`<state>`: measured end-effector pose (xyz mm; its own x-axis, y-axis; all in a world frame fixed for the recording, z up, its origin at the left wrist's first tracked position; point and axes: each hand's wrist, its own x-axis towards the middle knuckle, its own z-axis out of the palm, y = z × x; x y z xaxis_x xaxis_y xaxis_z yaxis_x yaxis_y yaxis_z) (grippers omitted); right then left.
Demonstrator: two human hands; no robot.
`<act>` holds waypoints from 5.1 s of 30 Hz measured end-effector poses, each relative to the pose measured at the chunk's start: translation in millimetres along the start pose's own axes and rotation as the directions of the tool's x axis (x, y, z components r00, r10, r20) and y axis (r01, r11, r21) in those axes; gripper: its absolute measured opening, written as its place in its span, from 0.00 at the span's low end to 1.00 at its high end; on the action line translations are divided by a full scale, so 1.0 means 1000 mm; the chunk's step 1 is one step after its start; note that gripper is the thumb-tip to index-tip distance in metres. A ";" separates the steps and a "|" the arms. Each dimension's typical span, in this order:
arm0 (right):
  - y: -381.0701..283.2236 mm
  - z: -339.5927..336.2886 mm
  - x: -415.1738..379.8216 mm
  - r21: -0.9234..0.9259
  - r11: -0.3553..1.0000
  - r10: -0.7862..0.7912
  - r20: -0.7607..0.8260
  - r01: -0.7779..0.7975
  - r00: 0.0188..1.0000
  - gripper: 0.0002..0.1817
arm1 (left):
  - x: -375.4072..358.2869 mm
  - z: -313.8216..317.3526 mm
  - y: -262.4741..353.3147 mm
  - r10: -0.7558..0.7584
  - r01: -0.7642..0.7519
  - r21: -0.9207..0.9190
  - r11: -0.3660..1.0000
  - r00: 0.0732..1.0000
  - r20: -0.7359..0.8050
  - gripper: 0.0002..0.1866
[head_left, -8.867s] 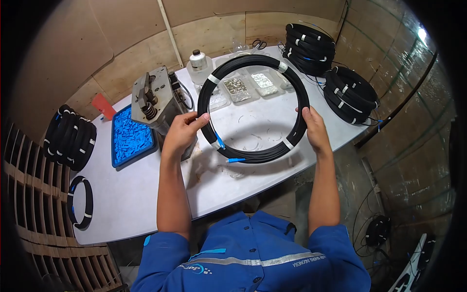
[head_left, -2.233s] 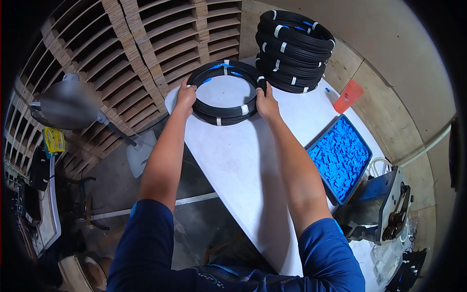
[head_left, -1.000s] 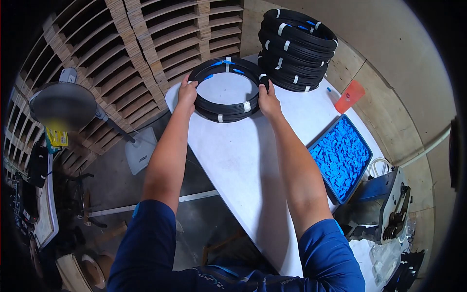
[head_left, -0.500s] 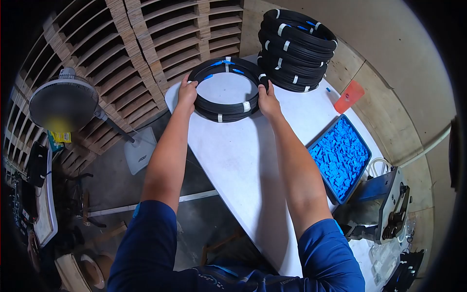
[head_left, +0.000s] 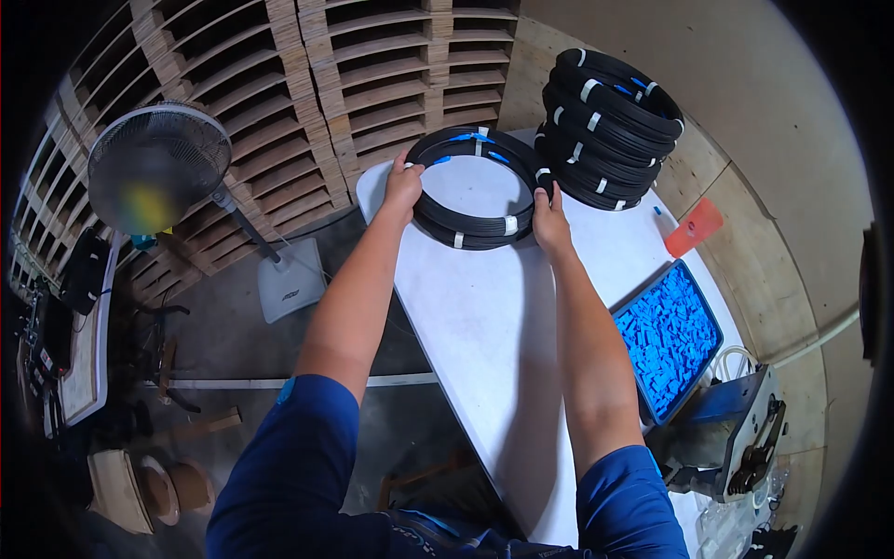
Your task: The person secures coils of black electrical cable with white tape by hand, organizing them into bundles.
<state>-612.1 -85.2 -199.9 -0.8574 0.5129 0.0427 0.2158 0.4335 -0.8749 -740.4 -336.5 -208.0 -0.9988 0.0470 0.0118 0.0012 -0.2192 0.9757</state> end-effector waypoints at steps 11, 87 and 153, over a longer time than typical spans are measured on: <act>-0.006 -0.004 -0.007 -0.013 1.000 -0.020 -0.024 0.020 1.000 0.38 | -0.001 0.001 0.003 -0.027 0.027 0.027 0.999 0.999 -0.017 0.31; 0.182 -0.653 -1.017 0.718 0.449 0.329 -0.687 -0.532 -0.648 0.53 | -1.158 0.498 -0.003 -0.134 -0.457 -0.004 0.889 -0.269 0.954 0.52; 0.014 -0.506 -0.823 0.177 0.946 0.117 -0.968 0.271 0.223 0.10 | -0.815 0.463 0.064 0.080 0.298 -0.034 0.954 -0.142 0.987 0.21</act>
<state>333.5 -125.9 -3.3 0.2862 0.8823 0.3736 -0.1111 0.4179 -0.9017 96.4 62.3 -54.3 0.1895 0.9374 0.2921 -0.2986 -0.2284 0.9267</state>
